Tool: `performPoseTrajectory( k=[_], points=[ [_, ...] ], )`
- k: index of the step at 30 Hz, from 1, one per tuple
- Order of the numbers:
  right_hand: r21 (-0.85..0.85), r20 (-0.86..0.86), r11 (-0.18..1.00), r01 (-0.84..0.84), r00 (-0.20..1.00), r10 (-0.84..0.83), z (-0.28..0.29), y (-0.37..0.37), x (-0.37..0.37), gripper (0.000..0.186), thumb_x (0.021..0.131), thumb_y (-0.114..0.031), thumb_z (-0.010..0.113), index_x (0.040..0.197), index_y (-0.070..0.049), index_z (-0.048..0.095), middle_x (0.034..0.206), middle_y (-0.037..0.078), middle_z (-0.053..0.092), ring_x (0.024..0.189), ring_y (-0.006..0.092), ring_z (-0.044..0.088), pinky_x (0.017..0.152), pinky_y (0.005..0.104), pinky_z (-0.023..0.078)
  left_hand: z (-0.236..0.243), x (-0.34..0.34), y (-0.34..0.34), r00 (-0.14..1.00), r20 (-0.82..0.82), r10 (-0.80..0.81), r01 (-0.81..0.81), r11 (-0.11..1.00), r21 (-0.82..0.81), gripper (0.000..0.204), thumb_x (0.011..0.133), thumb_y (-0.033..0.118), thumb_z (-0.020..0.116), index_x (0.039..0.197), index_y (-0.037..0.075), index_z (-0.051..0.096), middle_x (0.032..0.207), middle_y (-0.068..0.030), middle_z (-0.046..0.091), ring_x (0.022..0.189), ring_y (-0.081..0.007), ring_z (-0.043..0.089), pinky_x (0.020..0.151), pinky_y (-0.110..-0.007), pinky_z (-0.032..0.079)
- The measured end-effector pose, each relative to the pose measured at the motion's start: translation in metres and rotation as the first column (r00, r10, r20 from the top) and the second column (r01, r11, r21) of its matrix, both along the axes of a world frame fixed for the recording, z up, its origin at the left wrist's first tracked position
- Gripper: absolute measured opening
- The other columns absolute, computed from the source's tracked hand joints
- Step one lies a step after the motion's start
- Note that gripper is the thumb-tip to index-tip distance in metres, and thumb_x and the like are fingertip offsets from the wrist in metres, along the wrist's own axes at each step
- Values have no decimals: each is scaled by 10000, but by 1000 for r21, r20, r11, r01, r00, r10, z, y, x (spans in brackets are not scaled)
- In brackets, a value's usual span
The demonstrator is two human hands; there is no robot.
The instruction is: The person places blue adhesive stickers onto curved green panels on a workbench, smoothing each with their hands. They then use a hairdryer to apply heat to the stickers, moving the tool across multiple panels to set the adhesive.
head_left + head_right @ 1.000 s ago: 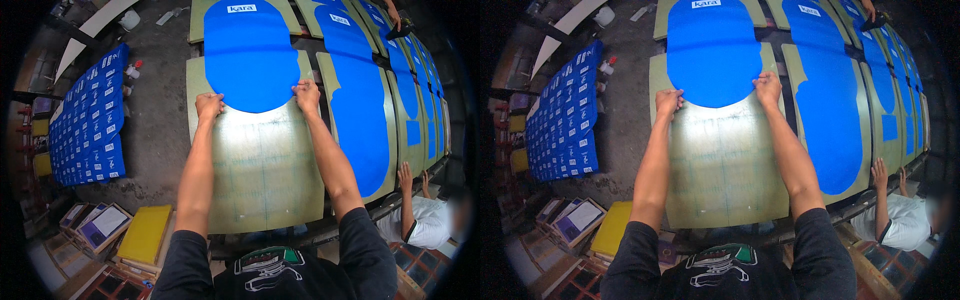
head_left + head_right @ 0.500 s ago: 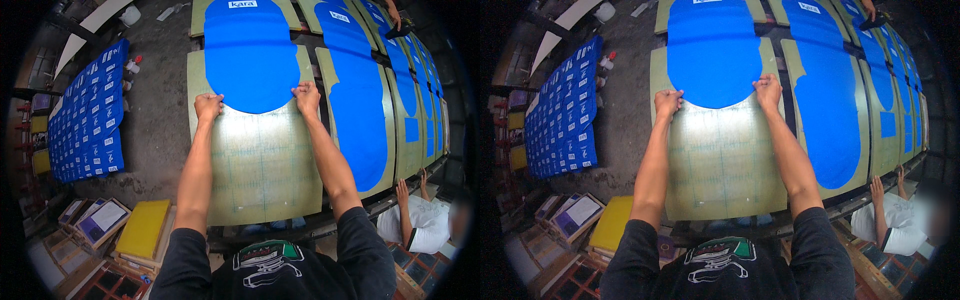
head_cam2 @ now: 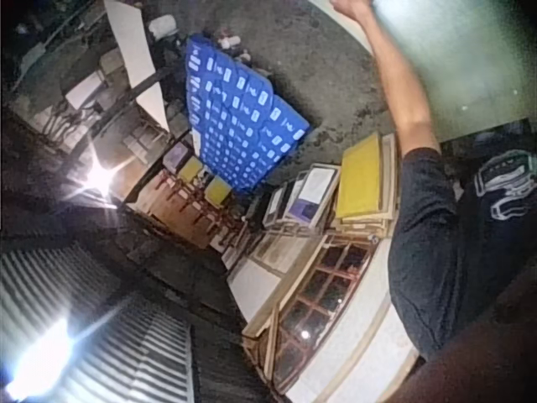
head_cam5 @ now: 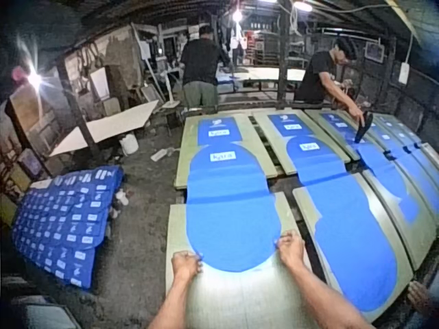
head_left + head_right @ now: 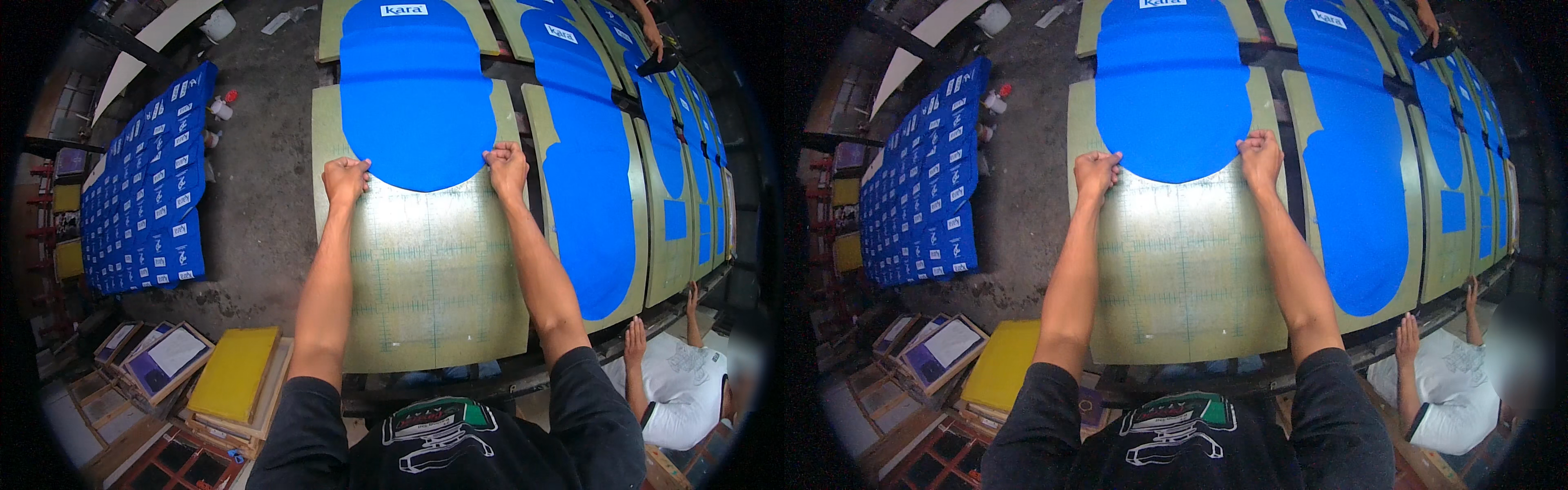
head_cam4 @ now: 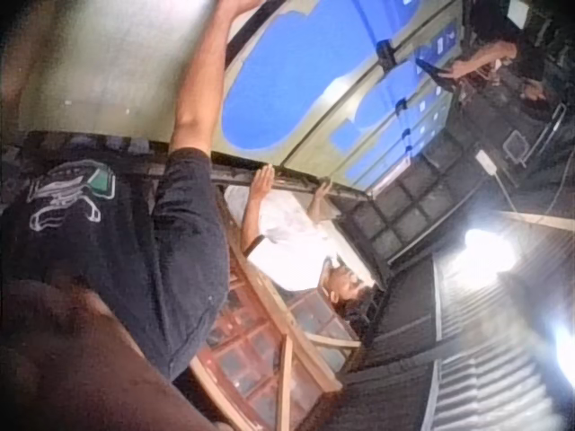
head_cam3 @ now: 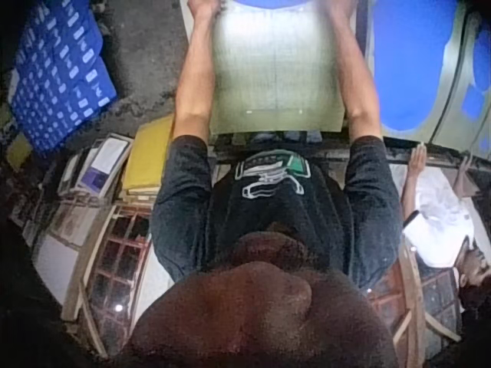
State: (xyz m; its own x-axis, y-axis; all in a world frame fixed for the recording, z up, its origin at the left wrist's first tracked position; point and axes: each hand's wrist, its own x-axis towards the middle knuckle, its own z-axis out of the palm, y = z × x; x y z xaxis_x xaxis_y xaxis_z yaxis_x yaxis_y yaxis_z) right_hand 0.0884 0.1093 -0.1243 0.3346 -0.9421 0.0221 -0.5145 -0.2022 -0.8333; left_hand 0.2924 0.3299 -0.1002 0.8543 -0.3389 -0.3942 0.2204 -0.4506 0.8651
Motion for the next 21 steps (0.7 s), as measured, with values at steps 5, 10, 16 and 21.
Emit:
performPoseTrajectory(
  k=[5,10,16,21],
  points=[
    [6,6,1000,1,1000,-1,3,2,0,289,735,-107,757,961,0,613,795,109,697,760,224,680,731,338,520,-3,1,-1,1000,-4,10,-10,1000,-7,188,807,104,736,700,2,621,597,-57,617,441,-98,522,412,-252,388],
    [-13,-9,1000,-7,1000,7,-1,-1,-1,304,743,-85,761,985,18,609,835,94,697,735,178,665,719,307,517,-1,-1,-3,1000,4,8,-8,1000,-24,211,808,130,746,695,5,618,600,-53,616,445,-95,517,418,-248,384],
    [-304,137,942,-140,972,189,19,45,26,354,827,-210,707,1100,-13,597,1087,140,623,992,291,607,896,416,457,27,-16,-2,938,347,-3,13,1000,-25,295,878,246,678,767,-25,646,637,-94,628,597,-175,614,583,-330,497],
    [-314,-543,551,-773,623,564,1,98,107,675,920,-476,464,1460,-87,355,1517,117,339,1421,292,268,1136,591,142,18,7,-53,715,659,-233,273,961,44,442,958,346,527,1183,-31,580,1220,-219,579,1134,-318,550,972,-431,408]
  ],
)
